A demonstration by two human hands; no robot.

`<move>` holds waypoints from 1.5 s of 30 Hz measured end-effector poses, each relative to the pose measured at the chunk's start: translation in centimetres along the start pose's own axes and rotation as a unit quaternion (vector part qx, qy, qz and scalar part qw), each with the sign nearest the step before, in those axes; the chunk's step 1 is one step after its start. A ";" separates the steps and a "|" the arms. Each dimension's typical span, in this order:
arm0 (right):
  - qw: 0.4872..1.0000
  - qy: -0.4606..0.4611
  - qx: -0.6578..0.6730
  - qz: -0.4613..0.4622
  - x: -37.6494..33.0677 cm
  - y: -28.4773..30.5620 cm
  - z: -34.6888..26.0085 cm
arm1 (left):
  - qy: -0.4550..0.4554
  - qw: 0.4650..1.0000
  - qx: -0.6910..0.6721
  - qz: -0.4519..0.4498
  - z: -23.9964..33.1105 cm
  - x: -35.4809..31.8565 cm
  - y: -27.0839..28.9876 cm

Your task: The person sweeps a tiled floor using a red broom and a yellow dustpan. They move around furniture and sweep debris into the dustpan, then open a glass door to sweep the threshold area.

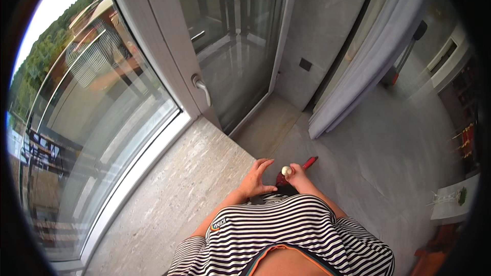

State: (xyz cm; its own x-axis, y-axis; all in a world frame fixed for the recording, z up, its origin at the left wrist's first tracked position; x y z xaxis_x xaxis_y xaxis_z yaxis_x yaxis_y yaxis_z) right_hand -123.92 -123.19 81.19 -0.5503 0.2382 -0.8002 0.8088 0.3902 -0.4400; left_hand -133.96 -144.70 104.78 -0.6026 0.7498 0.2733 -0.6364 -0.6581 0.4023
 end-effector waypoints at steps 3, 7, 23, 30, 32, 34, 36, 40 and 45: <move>0.983 -0.008 -0.172 -0.066 -2.6 -7.4 2.9 | 0.025 0.997 -0.076 -0.008 -1.3 -0.4 -1.2; 0.853 -0.072 -0.499 -0.134 -4.6 -11.5 2.0 | 0.127 0.984 -0.123 -0.021 -5.9 -2.0 -1.7; 0.677 0.390 -0.496 -0.377 3.6 -50.4 -7.5 | 0.157 0.961 -0.108 0.198 -8.0 -3.9 -3.5; 0.684 0.362 -0.482 -0.410 7.0 -52.1 -3.5 | 0.310 0.853 -0.229 0.351 -7.4 -6.6 -5.4; 0.599 0.489 -0.511 -0.376 7.1 -52.5 -3.8 | 0.317 0.837 -0.227 0.384 -7.3 -6.9 -5.6; 0.524 0.580 -0.529 -0.330 5.9 -52.3 -4.1 | 0.300 0.839 -0.201 0.407 -7.7 -7.5 -6.1; 0.427 0.622 -0.582 -0.304 2.8 -52.6 -4.8 | 0.336 0.815 -0.210 0.423 -7.8 -7.7 -6.3; 0.250 0.635 -0.679 -0.270 -0.3 -53.4 -6.8 | 0.329 0.811 -0.197 0.442 -8.1 -7.8 -6.6; 0.242 0.682 -0.634 -0.274 -0.7 -52.7 -6.9 | 0.334 0.799 -0.217 0.451 -8.8 -7.8 -6.5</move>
State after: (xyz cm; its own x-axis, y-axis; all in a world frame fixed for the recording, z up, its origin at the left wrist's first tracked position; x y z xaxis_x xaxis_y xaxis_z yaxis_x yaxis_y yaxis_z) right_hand -167.54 -137.81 107.73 -0.7587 -0.4227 0.4957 0.3000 0.4487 0.8418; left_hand -129.34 -146.83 92.35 -0.9402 -0.1519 -0.3049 0.1826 -0.9804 -0.0745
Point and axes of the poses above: each hand's wrist, its own x-axis towards the middle knuckle, its own y-axis out of the back of the hand, z = x × y, the point moved 4 cm from there along x, towards the middle knuckle, and after that the axes turned 5 degrees about z, right-handed, at the moved point
